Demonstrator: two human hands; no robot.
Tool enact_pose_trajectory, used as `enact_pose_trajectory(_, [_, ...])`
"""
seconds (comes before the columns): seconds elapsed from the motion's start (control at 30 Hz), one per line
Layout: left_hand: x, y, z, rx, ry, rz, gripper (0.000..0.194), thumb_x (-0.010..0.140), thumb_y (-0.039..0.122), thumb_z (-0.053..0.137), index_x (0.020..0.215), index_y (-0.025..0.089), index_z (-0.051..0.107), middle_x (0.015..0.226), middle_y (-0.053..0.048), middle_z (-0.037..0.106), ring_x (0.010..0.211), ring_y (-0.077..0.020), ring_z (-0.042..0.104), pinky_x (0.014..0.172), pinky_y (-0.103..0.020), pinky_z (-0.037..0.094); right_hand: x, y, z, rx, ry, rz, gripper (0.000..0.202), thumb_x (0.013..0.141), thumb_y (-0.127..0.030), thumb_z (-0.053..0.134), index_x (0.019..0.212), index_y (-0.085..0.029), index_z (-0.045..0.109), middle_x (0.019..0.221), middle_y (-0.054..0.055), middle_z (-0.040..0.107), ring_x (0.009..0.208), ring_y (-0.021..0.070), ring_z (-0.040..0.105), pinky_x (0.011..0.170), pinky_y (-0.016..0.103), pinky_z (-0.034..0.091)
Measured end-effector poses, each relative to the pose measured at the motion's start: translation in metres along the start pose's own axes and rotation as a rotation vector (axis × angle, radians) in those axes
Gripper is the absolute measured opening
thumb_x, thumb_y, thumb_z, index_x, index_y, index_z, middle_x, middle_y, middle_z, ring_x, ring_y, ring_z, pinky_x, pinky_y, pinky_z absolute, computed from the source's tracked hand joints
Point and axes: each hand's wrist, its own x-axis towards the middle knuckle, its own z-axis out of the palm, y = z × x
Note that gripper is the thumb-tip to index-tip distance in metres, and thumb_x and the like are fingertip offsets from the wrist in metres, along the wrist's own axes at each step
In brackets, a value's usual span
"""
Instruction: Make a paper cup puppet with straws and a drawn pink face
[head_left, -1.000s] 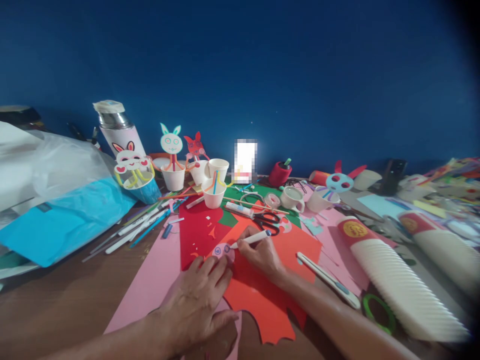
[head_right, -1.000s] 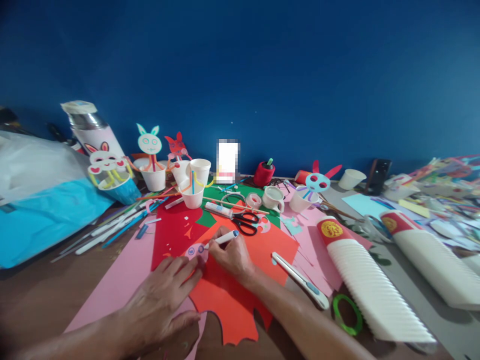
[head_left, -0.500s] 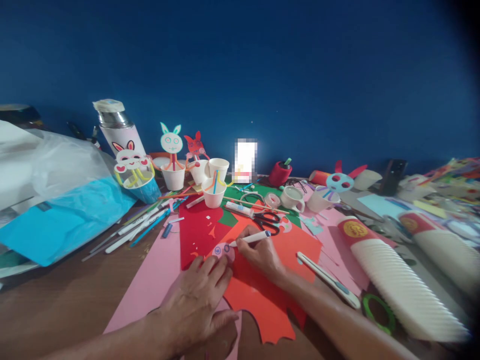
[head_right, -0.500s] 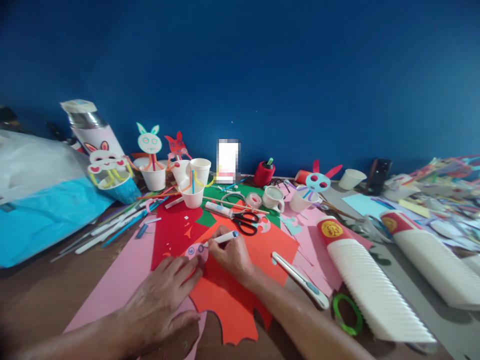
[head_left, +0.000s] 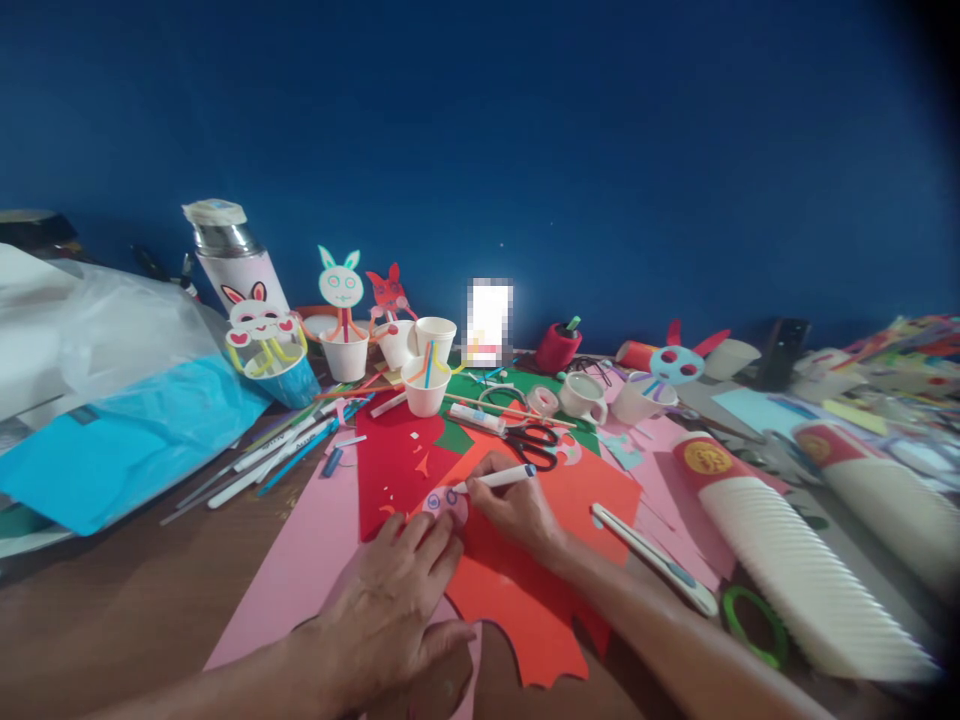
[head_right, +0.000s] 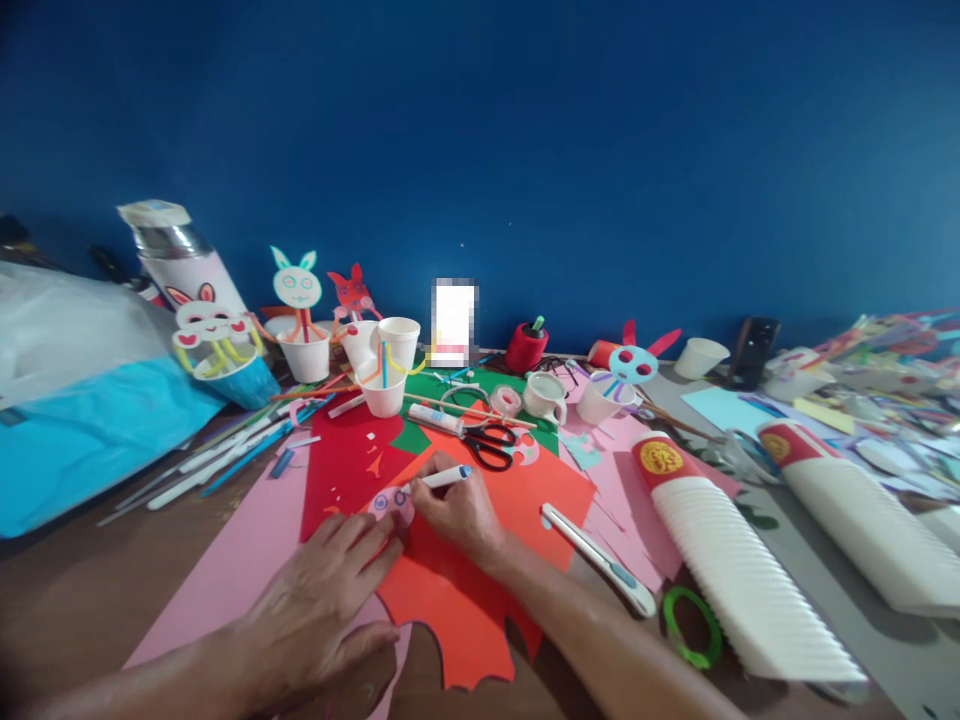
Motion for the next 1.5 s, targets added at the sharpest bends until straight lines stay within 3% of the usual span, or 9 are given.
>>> enact_pose_trajectory(0.33, [-0.001,0.0,0.003,-0.004,0.014,-0.012,0.063,0.091,0.061,0.034,0.13,0.016,0.053,0.133,-0.015,0.053,0.118,-0.0341,0.044,0.097,-0.053,0.034,0.001,0.003,-0.001,-0.028,-0.033,-0.041,0.009,0.077,-0.02,0.054,0.069,-0.02,0.051,0.055,-0.004,0.052,0.049,0.0101,0.045,0.046,0.021,0.033])
enact_pose_trajectory(0.9, [0.0,0.0,0.002,0.011,0.002,0.002,0.067,0.091,0.063,0.027,0.128,0.014,0.055,0.133,-0.015,0.054,0.116,-0.0351,0.046,0.095,-0.055,0.036,-0.001,0.002,-0.002,0.065,-0.1,0.005,0.006,0.074,-0.019,0.055,0.068,-0.019,0.053,0.056,-0.003,0.056,0.05,0.0106,0.048,0.047,0.021,0.035])
enact_pose_trajectory(1.13, [-0.002,0.0,0.002,0.007,-0.014,0.0,0.066,0.091,0.062,0.028,0.132,0.015,0.051,0.137,-0.014,0.051,0.119,-0.0355,0.044,0.096,-0.056,0.034,0.001,-0.016,-0.004,0.186,-0.005,0.111,0.006,0.069,-0.02,0.054,0.064,-0.018,0.051,0.051,-0.004,0.049,0.047,0.009,0.041,0.044,0.02,0.031])
enact_pose_trajectory(1.3, [-0.001,0.0,0.002,-0.003,-0.019,-0.008,0.067,0.092,0.062,0.026,0.132,0.014,0.051,0.137,-0.014,0.051,0.119,-0.0356,0.043,0.096,-0.056,0.035,0.001,-0.017,-0.004,0.214,0.017,0.097,0.007,0.067,-0.02,0.053,0.061,-0.019,0.05,0.051,-0.005,0.047,0.046,0.0089,0.039,0.043,0.02,0.03])
enact_pose_trajectory(1.5, [-0.001,-0.001,0.003,0.003,-0.014,-0.006,0.065,0.091,0.062,0.03,0.129,0.015,0.054,0.133,-0.015,0.054,0.117,-0.035,0.045,0.096,-0.055,0.035,0.0,-0.007,-0.004,0.156,-0.049,0.025,0.006,0.071,-0.017,0.053,0.066,-0.019,0.051,0.055,-0.003,0.052,0.05,0.0104,0.045,0.047,0.021,0.034])
